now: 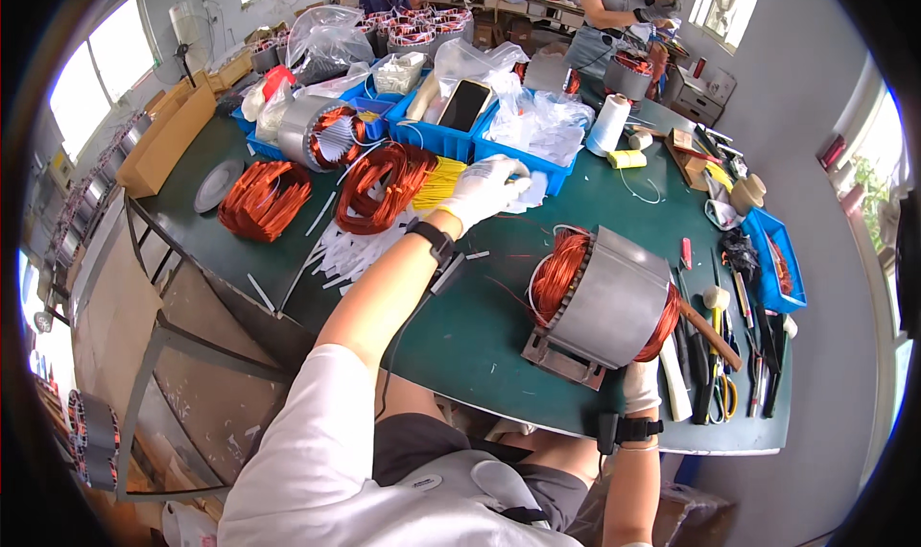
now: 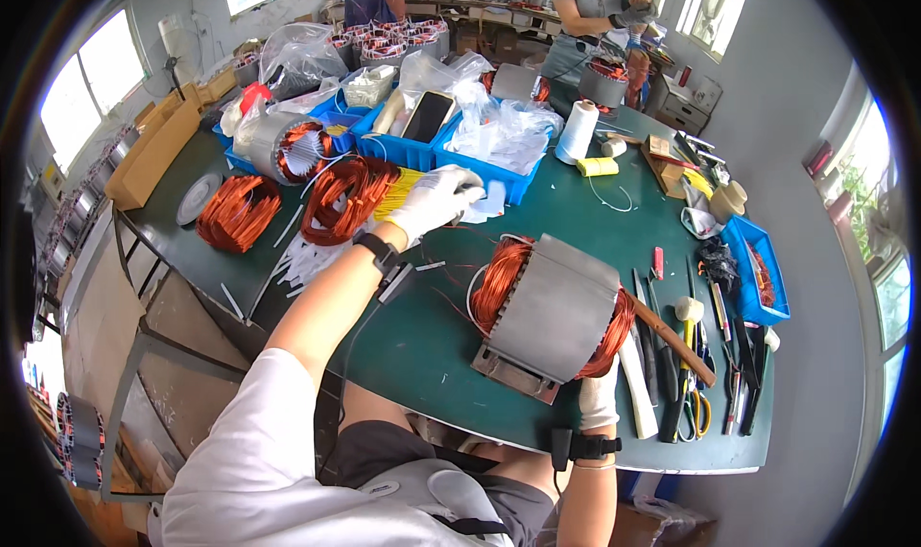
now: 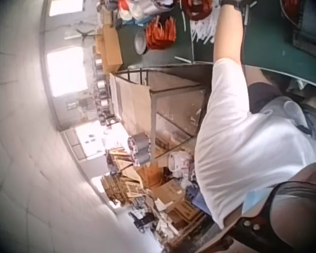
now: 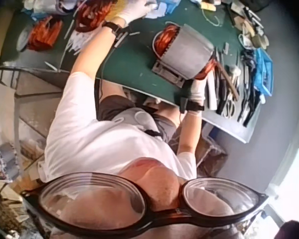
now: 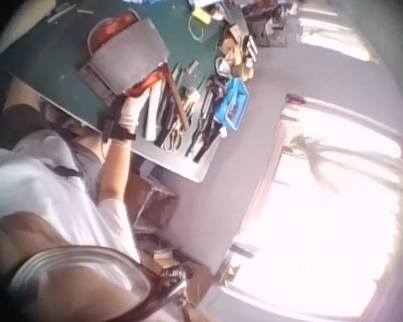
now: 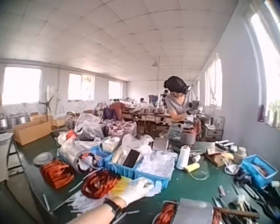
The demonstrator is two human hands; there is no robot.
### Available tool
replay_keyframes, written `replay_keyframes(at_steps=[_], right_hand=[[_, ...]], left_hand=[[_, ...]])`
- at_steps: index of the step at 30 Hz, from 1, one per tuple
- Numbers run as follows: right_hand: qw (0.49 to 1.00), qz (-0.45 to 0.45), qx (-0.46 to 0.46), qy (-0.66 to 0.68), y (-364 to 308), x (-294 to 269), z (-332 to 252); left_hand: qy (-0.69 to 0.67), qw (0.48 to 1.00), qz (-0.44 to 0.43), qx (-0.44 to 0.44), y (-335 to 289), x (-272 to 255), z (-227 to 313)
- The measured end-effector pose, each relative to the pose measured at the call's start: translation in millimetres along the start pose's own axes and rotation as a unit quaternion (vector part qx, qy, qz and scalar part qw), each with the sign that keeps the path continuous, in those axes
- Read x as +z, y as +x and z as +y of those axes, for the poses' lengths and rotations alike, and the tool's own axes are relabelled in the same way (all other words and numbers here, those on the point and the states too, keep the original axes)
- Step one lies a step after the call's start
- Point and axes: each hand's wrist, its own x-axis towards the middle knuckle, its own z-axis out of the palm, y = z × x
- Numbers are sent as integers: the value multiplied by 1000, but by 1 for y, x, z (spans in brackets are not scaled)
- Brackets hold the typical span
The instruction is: Manually shaping and tapping the copper windings of an electric motor stator using a wooden block and a mallet.
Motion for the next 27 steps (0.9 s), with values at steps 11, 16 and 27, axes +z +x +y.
replay_keyframes(at_steps=[11,16,27], right_hand=[[1000,-4,-5,-9,0,-26,26],[992,-42,80,85,-1,-43,51],[979,7,90,183,-7,-2,10]], left_hand=[[189,982,-21,-11,-172,-67,-8],[262,959,-108,-6,-210,-56,-4],[205,977,-28,-50,-232,-84,-20]])
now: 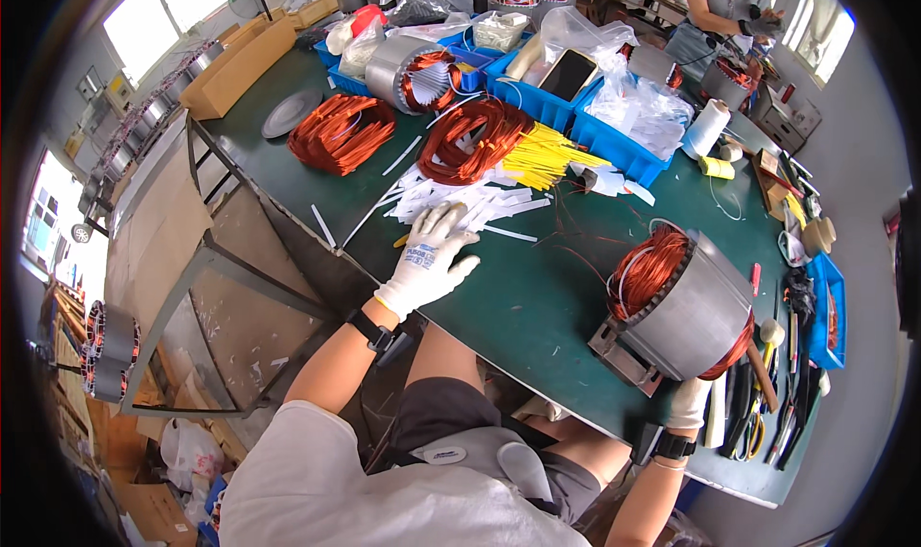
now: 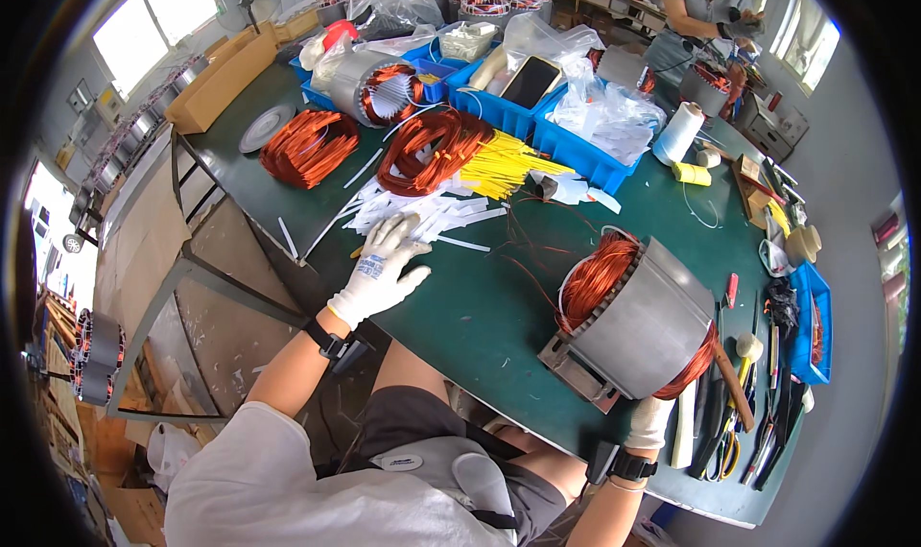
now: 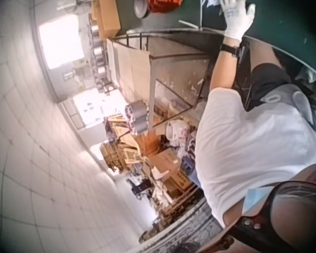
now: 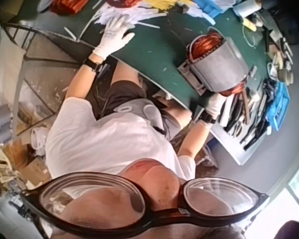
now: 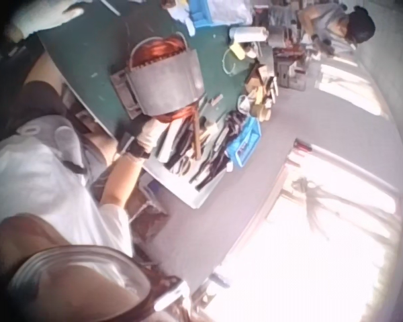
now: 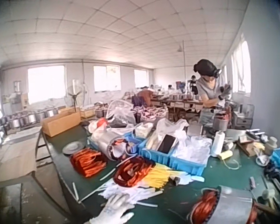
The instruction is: Manually shaping and tapping the copper windings of an electric motor stator using a wooden block and a mallet.
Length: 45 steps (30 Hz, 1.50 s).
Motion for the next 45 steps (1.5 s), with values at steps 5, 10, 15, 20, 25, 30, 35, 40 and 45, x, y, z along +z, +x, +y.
replay_keyframes(at_steps=[5,10,15,20,25,30,35,40,45], right_hand=[[996,6,-31,-84,6,-35,15],[992,10,-67,-106,11,-29,21],[990,4,-78,-121,5,20,-22],[980,-7,-114,-161,12,18,-25],[991,9,-71,-117,10,19,-23],[990,4,-55,-129,-1,31,-34],[992,-32,-66,-99,-13,24,-34],[992,-14,-89,-91,-12,23,-33],[993,-7,-72,-94,-16,32,-40]], left_hand=[[93,990,-1,106,20,7,1],[129,989,66,39,29,8,0],[-298,947,119,28,39,3,97],[-302,942,93,111,76,23,167],[-530,848,30,-5,74,38,193],[-497,865,63,11,63,40,194],[-485,872,71,5,34,32,206],[-475,877,72,-8,24,50,196],[-464,881,91,-2,23,55,191]])
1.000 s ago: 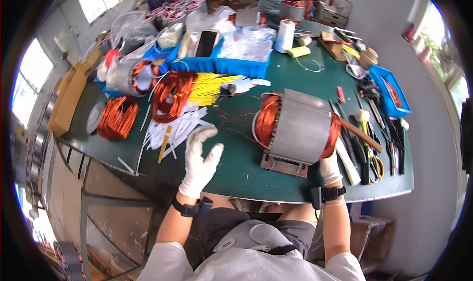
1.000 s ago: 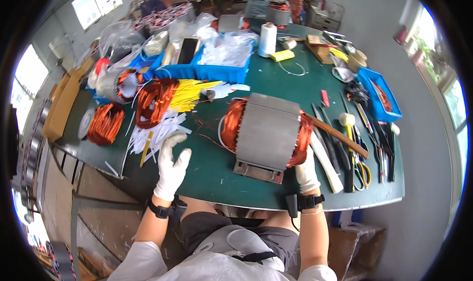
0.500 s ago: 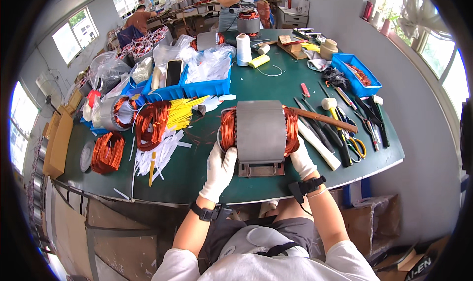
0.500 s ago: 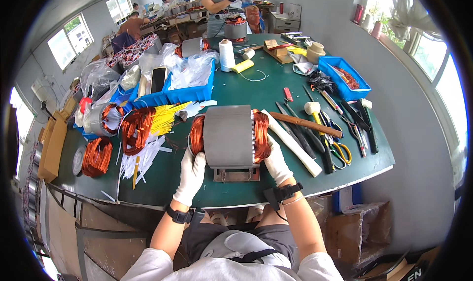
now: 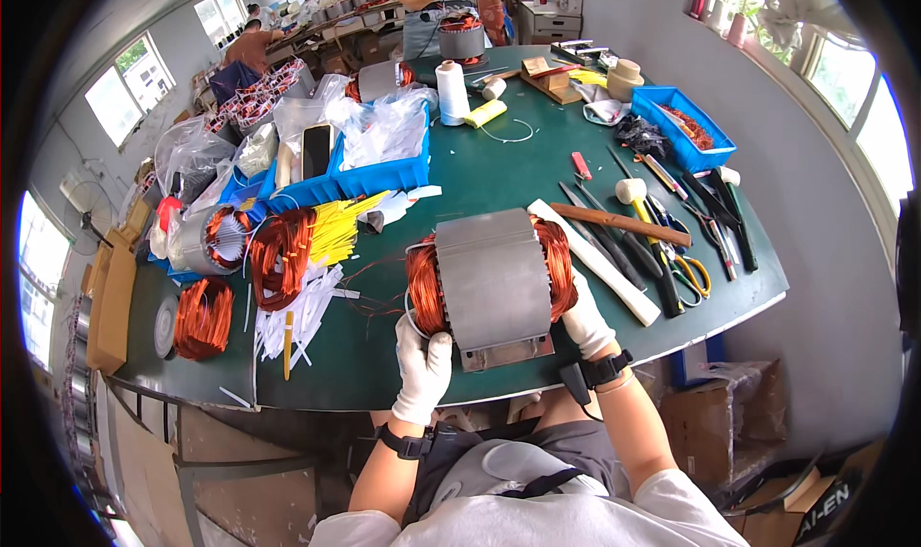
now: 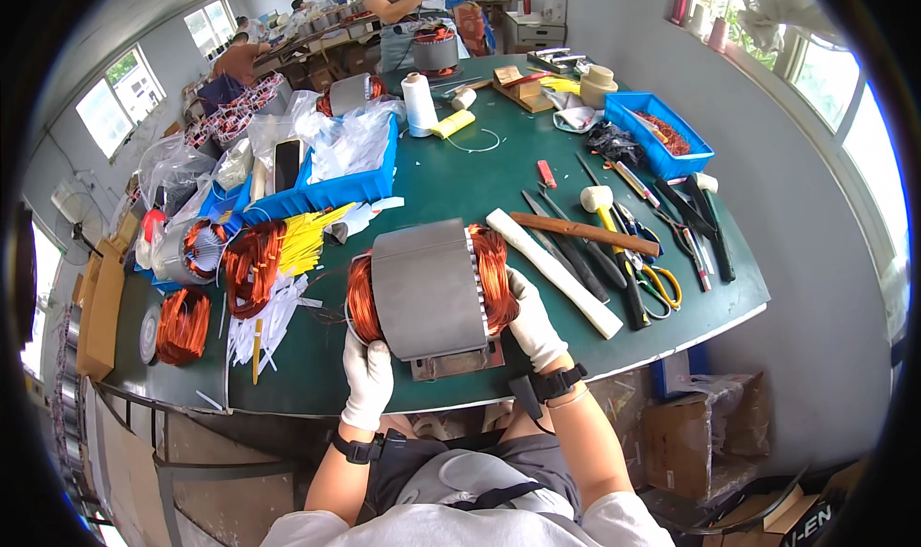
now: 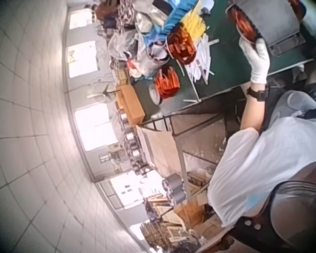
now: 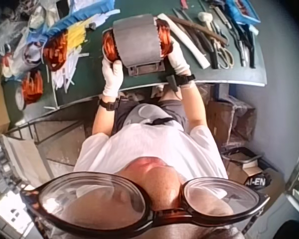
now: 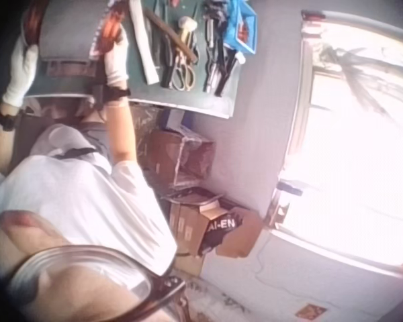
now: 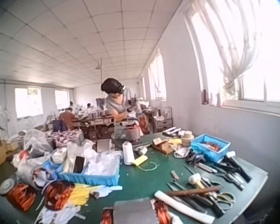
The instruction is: Manually shaping and tapping the copper windings of an electric motor stator using a wooden block and a mallet.
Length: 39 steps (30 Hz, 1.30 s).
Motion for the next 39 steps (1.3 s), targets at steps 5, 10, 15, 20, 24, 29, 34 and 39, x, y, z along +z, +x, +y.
replay_keyframes(at_steps=[5,10,15,20,24,29,34,39], right_hand=[[1000,-2,-4,-24,0,-2,-1],[1000,-2,-12,-5,-1,-4,0],[999,-8,-28,-24,-1,-3,-2],[1000,-4,-21,-8,-1,-3,-1],[1000,-16,-6,-11,1,-6,-1],[1000,5,-24,-1,0,-8,-1],[803,161,-198,-539,-22,-52,-29],[710,167,-89,-678,-70,-101,-24]], left_hand=[[-14,1000,-6,-11,-2,1,-3],[-25,1000,1,-11,-5,3,-6],[0,1000,12,16,-8,4,-10],[15,999,12,37,-8,5,-15],[19,998,25,55,-5,9,-14],[25,999,15,41,-7,9,-19],[74,996,39,40,-1,-33,30],[86,977,61,187,46,-86,130]])
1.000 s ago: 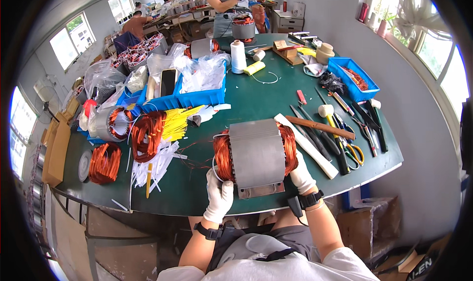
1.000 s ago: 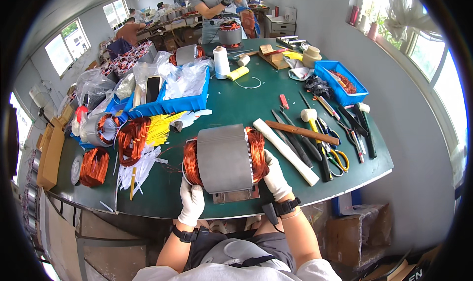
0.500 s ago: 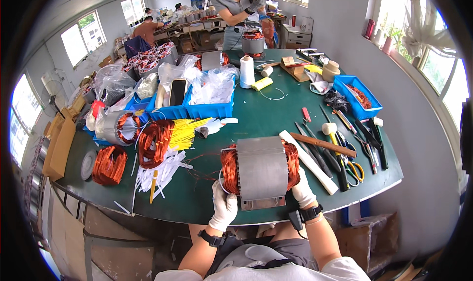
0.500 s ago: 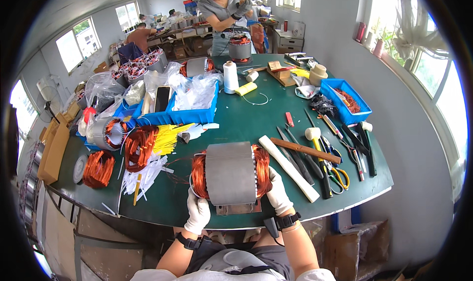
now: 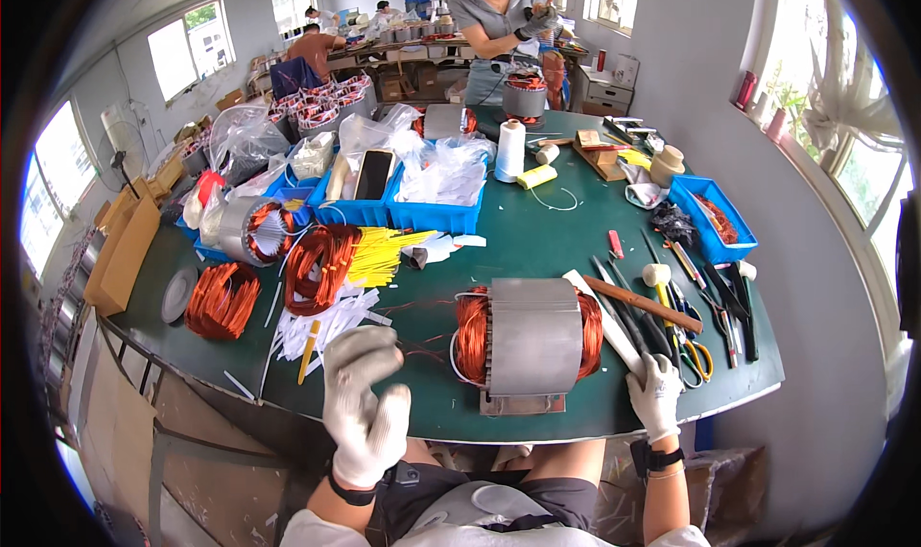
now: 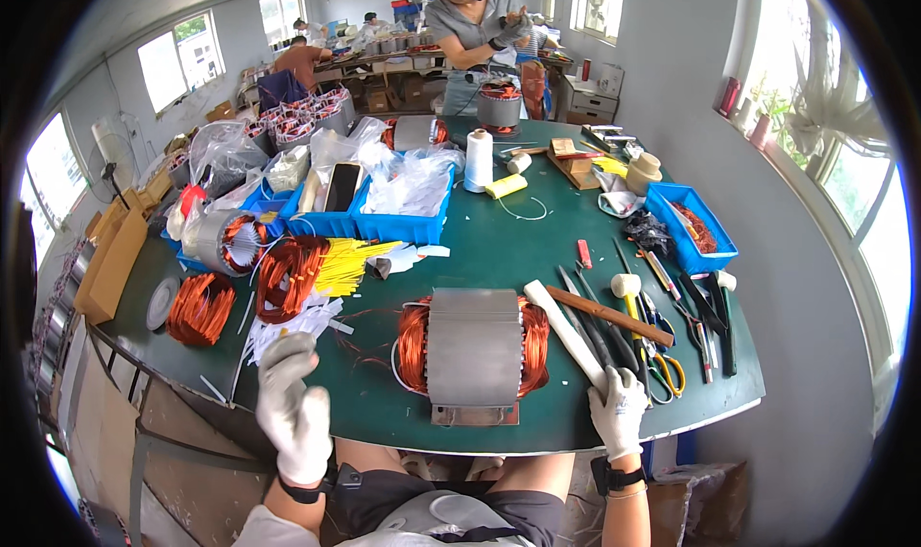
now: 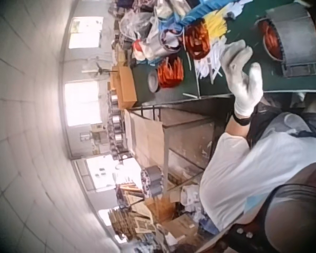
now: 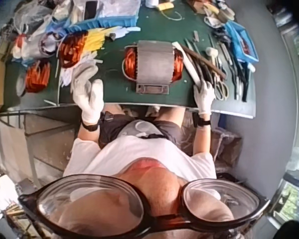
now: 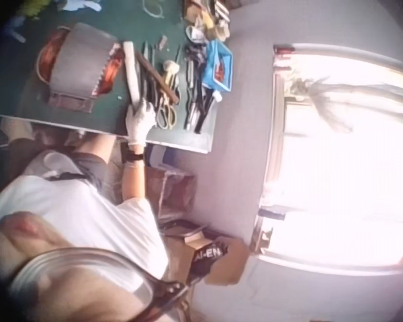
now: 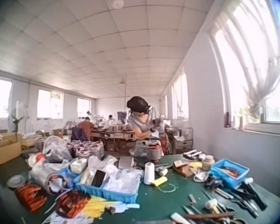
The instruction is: Manually shaping and tapping the copper windings of an electric motor stator using a wooden block and a mallet.
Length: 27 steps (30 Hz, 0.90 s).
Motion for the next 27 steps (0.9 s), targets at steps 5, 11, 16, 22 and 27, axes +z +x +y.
replay_keyframes(at_steps=[5,11,16,22,27], right_hand=[[999,-11,25,-28,-3,16,3],[999,-20,5,-46,8,2,-6],[992,-97,16,78,20,6,-9],[972,-112,94,182,2,-22,-4],[823,-68,262,499,-22,-88,-59]], left_hand=[[-201,974,-68,74,46,13,64],[-179,979,-72,58,55,25,71],[-137,984,-84,82,57,26,76],[-29,997,-30,-69,9,49,-28],[-74,950,-144,-268,-19,65,-55]])
